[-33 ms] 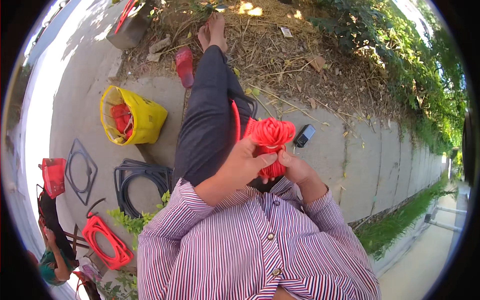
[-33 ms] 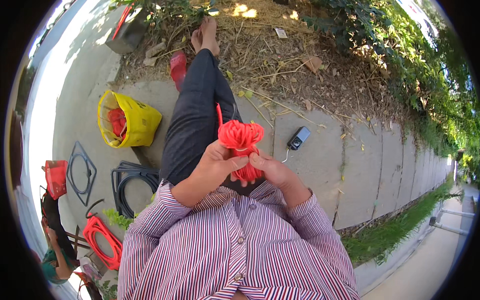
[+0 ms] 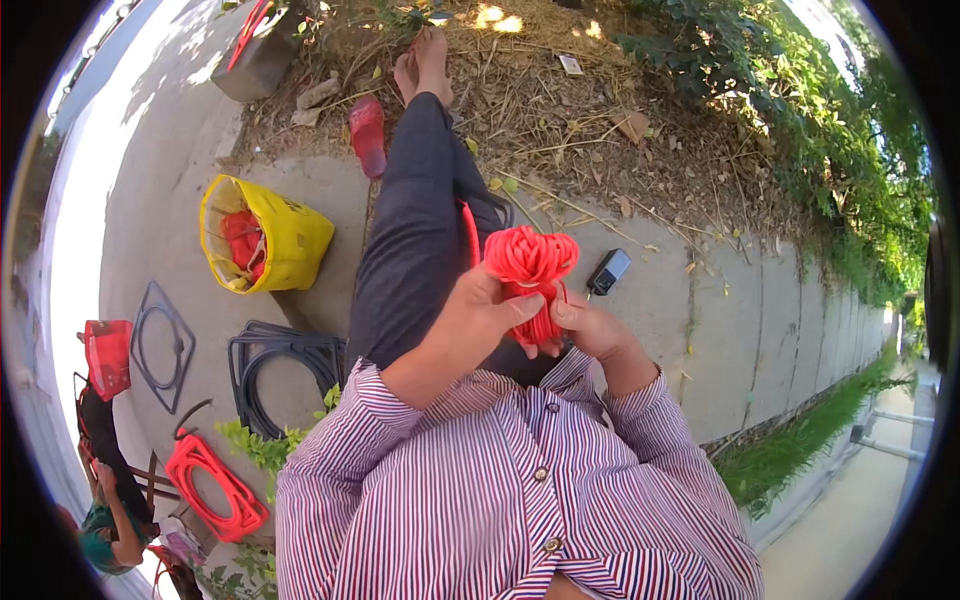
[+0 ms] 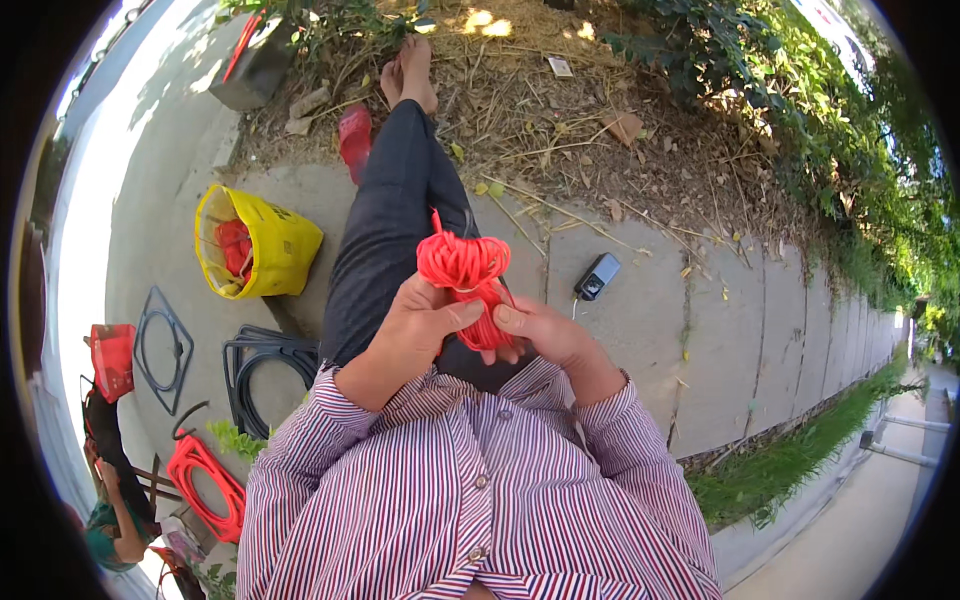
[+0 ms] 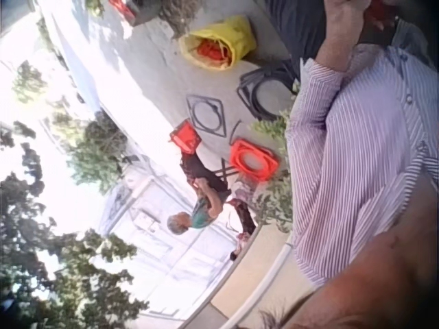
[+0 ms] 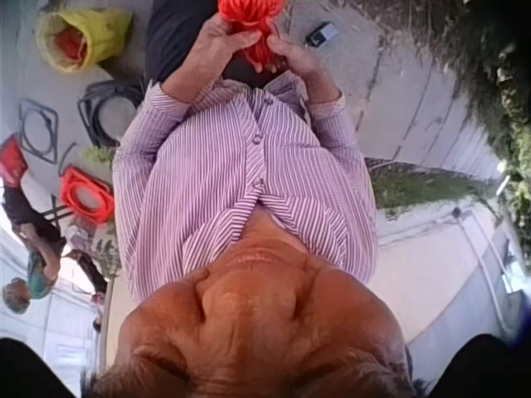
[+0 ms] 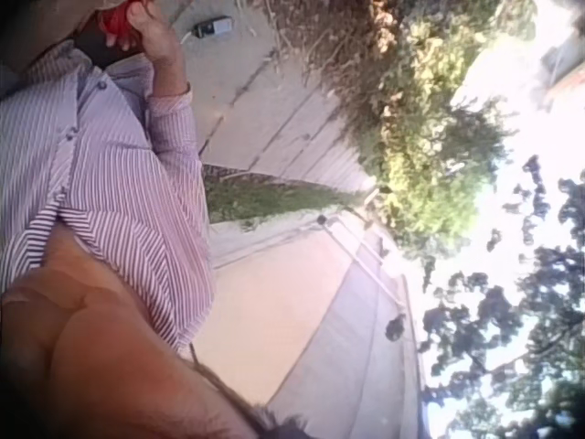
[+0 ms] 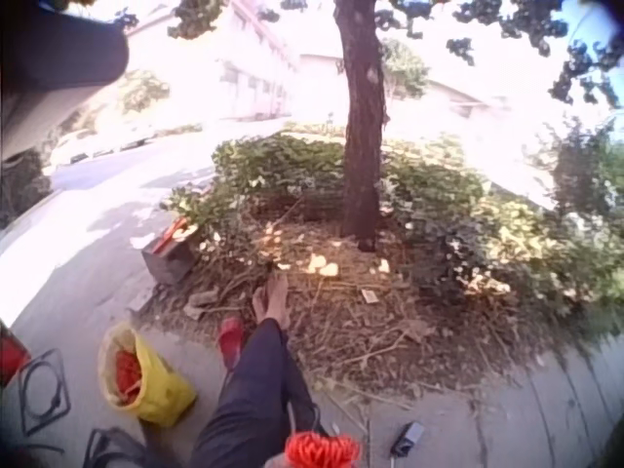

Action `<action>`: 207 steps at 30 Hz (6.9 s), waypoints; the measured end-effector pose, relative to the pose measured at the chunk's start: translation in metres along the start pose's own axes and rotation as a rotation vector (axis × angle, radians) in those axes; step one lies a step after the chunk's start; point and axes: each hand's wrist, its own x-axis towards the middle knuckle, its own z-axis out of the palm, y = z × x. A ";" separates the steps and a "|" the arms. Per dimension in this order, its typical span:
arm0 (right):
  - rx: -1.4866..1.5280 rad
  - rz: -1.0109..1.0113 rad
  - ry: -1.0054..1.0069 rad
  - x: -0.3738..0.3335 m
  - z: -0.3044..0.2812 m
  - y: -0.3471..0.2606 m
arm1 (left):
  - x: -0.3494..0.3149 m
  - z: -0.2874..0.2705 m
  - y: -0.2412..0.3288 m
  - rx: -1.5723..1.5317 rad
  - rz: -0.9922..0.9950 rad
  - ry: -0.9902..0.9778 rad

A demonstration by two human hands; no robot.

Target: Winding red rope around a black metal furniture frame.

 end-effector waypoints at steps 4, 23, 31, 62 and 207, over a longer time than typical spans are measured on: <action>0.123 -0.157 0.152 0.024 -0.037 -0.034 | 0.032 -0.039 0.032 0.741 0.694 0.242; -0.726 -0.519 0.778 0.040 -0.027 -0.050 | 0.054 -0.067 -0.004 1.471 0.711 0.462; 0.078 -0.733 -0.366 -0.012 0.056 -0.053 | 0.053 -0.061 -0.034 0.910 0.180 0.345; -0.836 -0.251 0.564 0.081 -0.030 -0.031 | 0.086 -0.087 -0.003 0.913 0.033 0.612; 0.348 -0.416 0.940 -0.147 -0.078 0.040 | 0.056 -0.048 -0.011 0.675 0.182 0.553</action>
